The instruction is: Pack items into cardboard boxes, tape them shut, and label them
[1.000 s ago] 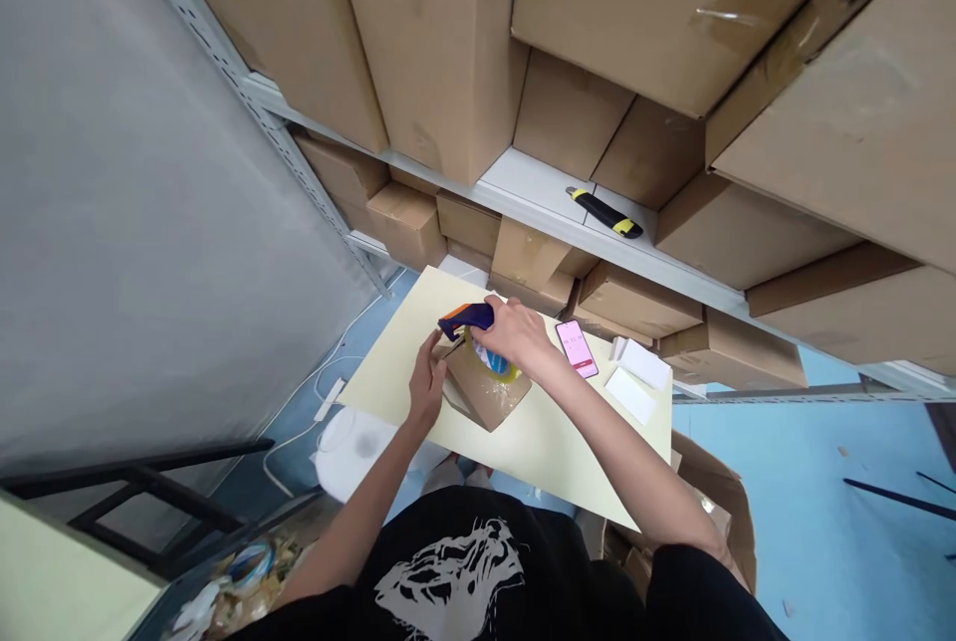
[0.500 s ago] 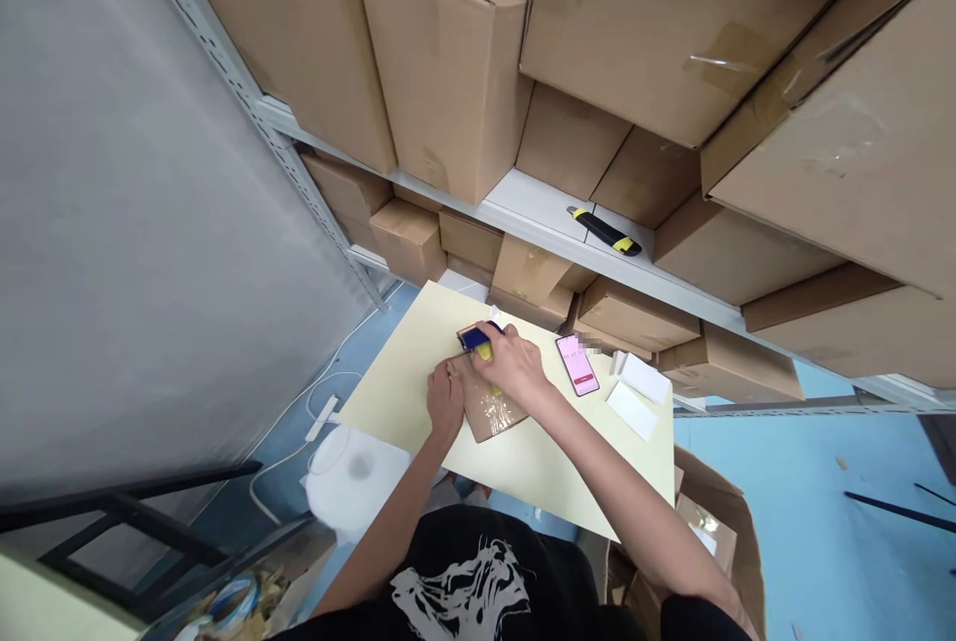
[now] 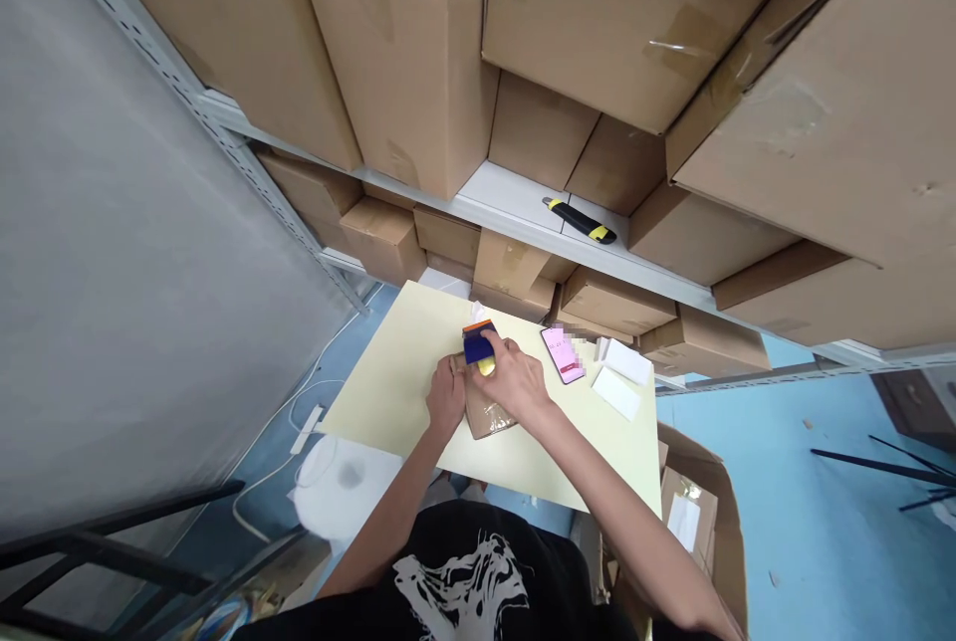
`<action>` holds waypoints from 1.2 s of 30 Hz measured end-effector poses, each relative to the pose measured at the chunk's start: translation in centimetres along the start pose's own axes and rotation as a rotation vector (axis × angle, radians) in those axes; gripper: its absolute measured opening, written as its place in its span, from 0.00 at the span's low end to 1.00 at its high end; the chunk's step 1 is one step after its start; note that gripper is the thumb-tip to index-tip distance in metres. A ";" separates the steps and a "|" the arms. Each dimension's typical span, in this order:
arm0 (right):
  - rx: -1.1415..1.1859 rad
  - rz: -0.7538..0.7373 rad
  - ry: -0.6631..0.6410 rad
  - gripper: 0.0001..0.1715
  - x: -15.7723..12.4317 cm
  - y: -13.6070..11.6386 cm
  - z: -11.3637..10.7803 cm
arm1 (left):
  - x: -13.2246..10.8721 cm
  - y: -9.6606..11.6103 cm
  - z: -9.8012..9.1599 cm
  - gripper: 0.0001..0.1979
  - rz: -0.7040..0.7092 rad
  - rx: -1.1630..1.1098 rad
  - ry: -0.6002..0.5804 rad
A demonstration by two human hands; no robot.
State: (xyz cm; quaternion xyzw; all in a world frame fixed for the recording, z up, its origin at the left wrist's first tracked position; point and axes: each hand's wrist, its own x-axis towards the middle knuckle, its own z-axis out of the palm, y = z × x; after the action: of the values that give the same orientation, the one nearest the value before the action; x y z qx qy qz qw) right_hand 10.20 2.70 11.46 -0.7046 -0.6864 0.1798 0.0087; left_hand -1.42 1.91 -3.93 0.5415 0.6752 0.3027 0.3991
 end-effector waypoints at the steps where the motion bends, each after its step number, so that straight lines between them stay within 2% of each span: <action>1: 0.037 0.007 0.000 0.31 0.2 0.4 0.0 | 0.0 0.0 0.1 0.15 0.016 -0.014 -0.015; 5: 0.215 0.019 0.037 0.28 1.0 1.4 0.1 | 0.3 -0.1 0.7 0.21 0.115 -0.211 -0.065; 7: 0.298 0.010 0.069 0.28 1.0 1.6 0.4 | 0.4 -0.2 1.2 0.24 0.116 -0.317 -0.075; 9: 0.355 0.011 0.089 0.29 1.0 1.5 0.7 | 0.4 -0.2 1.6 0.21 0.087 -0.349 -0.063; 14: 0.357 0.083 0.064 0.30 0.8 1.2 0.6 | 0.4 0.1 1.4 0.15 0.011 -0.216 -0.040; 18: 0.307 0.102 0.076 0.30 0.1 1.1 0.5 | 0.3 0.8 1.2 0.14 -0.020 -0.118 -0.065; 22: 0.257 0.145 0.057 0.32 -0.5 0.9 0.0 | 0.1 1.4 1.5 0.14 0.006 -0.091 -0.124; 27: 0.216 0.154 -0.013 0.32 -1.2 0.1 -1.8 | 0.0 1.2 1.7 0.14 0.030 -0.051 -0.121; 31: 0.261 0.139 -0.025 0.29 -3.4 0.4 -2.3 | 0.1 1.1 1.8 0.13 0.015 -0.034 -0.121; 36: 0.155 0.142 -0.004 0.34 -7.0 2.1 -0.5 | 0.2 1.8 2.3 0.13 0.029 0.000 -0.127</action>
State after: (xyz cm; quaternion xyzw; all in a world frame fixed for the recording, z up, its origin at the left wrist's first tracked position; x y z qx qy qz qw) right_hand 12.42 -4.12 13.10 -0.7482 -0.6190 0.2338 0.0492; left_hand 1.41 2.43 -3.63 0.5693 0.6406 0.2736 0.4367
